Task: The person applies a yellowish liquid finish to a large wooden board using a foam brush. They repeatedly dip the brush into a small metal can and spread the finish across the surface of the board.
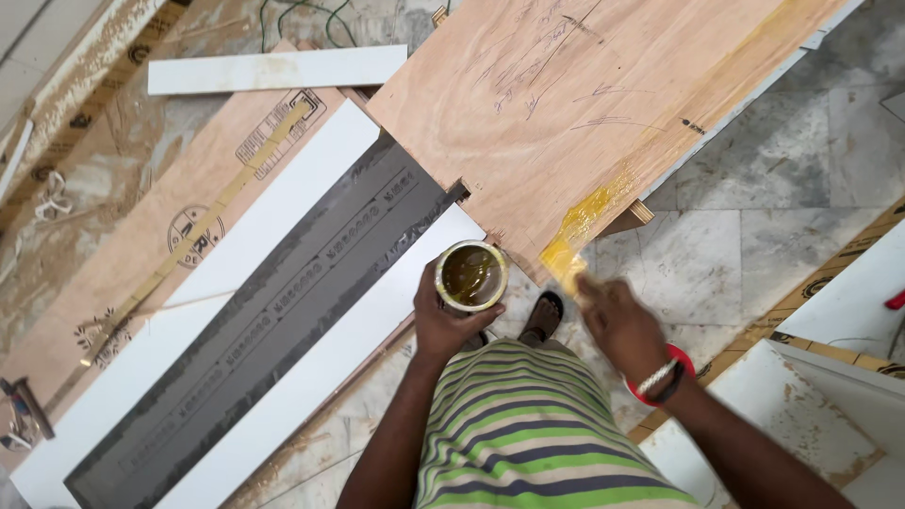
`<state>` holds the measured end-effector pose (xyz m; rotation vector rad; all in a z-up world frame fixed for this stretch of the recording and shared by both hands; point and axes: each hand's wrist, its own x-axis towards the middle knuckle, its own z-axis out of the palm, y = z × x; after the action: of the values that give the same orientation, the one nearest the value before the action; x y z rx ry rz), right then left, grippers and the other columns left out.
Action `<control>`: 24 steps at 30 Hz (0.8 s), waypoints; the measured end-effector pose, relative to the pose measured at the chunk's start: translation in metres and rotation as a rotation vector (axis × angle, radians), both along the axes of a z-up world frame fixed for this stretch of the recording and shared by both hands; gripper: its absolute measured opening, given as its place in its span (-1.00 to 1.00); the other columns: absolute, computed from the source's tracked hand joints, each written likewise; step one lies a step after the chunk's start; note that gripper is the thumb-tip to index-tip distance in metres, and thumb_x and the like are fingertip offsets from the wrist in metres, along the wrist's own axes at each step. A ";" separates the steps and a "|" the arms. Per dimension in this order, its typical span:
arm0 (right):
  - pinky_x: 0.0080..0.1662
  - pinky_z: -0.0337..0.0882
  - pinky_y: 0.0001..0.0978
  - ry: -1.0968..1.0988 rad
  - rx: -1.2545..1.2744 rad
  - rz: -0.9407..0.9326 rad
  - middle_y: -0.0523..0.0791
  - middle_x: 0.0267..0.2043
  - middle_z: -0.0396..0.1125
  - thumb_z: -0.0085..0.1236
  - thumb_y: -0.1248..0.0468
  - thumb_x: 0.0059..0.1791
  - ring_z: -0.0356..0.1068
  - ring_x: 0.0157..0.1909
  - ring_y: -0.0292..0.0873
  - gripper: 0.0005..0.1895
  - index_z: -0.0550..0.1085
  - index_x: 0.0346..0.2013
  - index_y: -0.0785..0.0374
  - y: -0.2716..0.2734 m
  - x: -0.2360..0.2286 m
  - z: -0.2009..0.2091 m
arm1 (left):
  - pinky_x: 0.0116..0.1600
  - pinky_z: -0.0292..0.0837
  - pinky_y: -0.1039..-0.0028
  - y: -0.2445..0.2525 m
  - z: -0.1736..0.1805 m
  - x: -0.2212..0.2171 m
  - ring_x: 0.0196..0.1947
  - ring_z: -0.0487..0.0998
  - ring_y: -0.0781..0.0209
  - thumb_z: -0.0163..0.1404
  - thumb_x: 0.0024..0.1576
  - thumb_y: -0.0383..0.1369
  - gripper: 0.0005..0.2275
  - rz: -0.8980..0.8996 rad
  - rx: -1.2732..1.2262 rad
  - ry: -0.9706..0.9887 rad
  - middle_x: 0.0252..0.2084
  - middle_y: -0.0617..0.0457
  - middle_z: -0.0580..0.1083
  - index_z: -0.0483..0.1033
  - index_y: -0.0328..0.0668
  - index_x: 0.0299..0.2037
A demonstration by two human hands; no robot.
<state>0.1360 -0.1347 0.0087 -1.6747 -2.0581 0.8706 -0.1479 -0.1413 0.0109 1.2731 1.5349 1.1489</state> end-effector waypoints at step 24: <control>-0.10 0.48 -0.25 -0.054 -0.052 -0.128 -0.06 -0.15 0.34 0.05 0.11 0.01 0.46 -0.17 -0.07 -0.46 0.36 0.31 0.06 -0.057 -0.065 -0.018 | 0.17 0.55 0.34 -0.016 -0.044 -0.108 0.04 0.62 0.15 0.47 -0.19 -0.29 -0.31 -0.090 0.024 -0.196 0.04 -0.06 0.56 0.42 -0.32 0.14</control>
<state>0.0713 -0.1915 -0.0092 -1.8538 -1.9532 0.8519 -0.2563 -0.1570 -0.0329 1.1946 1.3118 1.1993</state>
